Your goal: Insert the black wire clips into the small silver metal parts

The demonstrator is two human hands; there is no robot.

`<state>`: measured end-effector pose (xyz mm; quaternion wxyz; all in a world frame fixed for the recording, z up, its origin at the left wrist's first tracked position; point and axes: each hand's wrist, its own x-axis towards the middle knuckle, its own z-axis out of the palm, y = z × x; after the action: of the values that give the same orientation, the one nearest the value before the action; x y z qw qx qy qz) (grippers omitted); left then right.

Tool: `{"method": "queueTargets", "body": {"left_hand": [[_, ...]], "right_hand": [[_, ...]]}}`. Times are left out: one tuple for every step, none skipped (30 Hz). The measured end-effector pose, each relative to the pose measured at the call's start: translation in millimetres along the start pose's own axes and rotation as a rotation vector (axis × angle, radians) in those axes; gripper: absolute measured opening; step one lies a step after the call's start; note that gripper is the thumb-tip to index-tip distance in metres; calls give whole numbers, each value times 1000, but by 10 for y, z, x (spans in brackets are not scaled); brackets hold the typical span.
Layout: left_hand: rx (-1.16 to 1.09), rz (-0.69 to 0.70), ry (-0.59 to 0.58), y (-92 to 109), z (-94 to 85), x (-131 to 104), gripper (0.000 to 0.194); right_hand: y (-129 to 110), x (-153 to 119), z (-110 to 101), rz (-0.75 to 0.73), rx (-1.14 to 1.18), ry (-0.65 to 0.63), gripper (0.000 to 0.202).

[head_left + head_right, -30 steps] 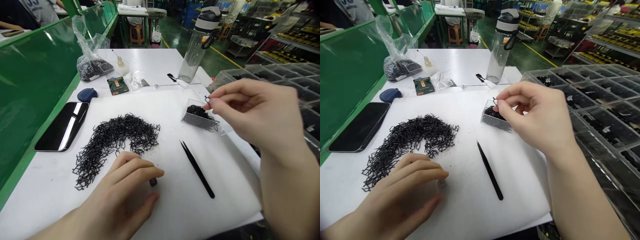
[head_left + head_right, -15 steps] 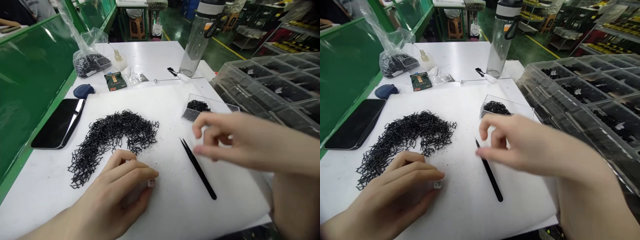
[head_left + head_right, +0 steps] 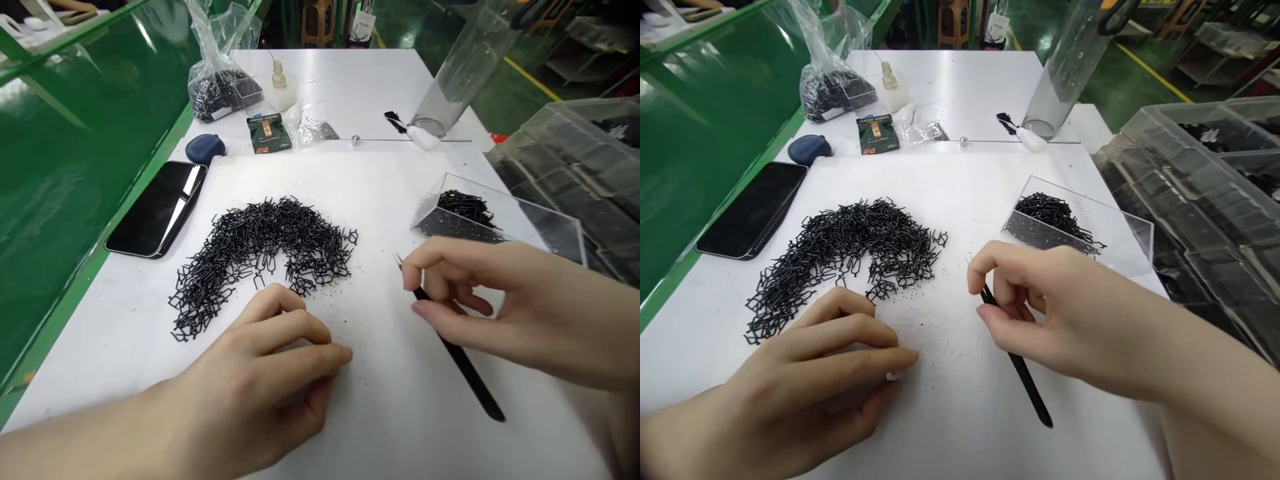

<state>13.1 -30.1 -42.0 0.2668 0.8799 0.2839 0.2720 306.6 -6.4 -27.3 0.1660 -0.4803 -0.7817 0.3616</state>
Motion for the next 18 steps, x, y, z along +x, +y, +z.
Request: {"method": "queueTargets", "body": {"left_hand": [[6, -2, 0, 3, 1, 5, 36], [10, -6, -1, 4, 5, 6, 35], [11, -11, 1, 3, 10, 3, 33], [10, -17, 2, 0, 15, -4, 32], [9, -21, 4, -3, 20, -13, 30], [6, -23, 9, -7, 23, -23, 28], [3, -24, 12, -11, 25, -32, 27], [1, -28, 11, -14, 26, -38, 27], [-2, -31, 9, -17, 26, -42, 27], [-4, -32, 9, -19, 26, -42, 26], [-5, -36, 11, -19, 26, -40, 26], [-4, -44, 10, -19, 25, -37, 25], [-2, -51, 12, -18, 24, -34, 25], [0, -59, 9, -15, 23, -32, 25], [4, -63, 14, -12, 23, -33, 25], [9, -70, 15, -9, 23, -36, 25], [13, -79, 18, -5, 23, -41, 25], [12, -85, 23, -3, 24, -47, 24]], "right_hand": [[-23, 35, -3, -10, 83, 64, 9], [-43, 71, 0, -8, 178, 161, 12], [-56, 106, 8, 6, 296, 263, 15], [-61, 140, 19, 24, 425, 353, 18], [-56, 169, 33, 39, 549, 422, 18], [-45, 194, 48, 51, 678, 448, 17], [-29, 214, 64, 50, 758, 430, 13], [-15, 229, 83, 45, 819, 402, 14], [-5, 240, 106, 46, 864, 350, 16], [-1, 250, 134, 71, 901, 275, 18], [-6, 258, 168, 81, 922, 252, 20], [-17, 266, 207, 112, 907, 240, 21], [-32, 272, 249, 131, 876, 251, 21], [-49, 277, 291, 148, 822, 263, 20], [-65, 278, 330, 161, 757, 270, 18], [-77, 276, 363, 159, 687, 273, 16], [-84, 271, 387, 152, 622, 272, 13], [-85, 265, 402, 138, 563, 272, 11]]}}
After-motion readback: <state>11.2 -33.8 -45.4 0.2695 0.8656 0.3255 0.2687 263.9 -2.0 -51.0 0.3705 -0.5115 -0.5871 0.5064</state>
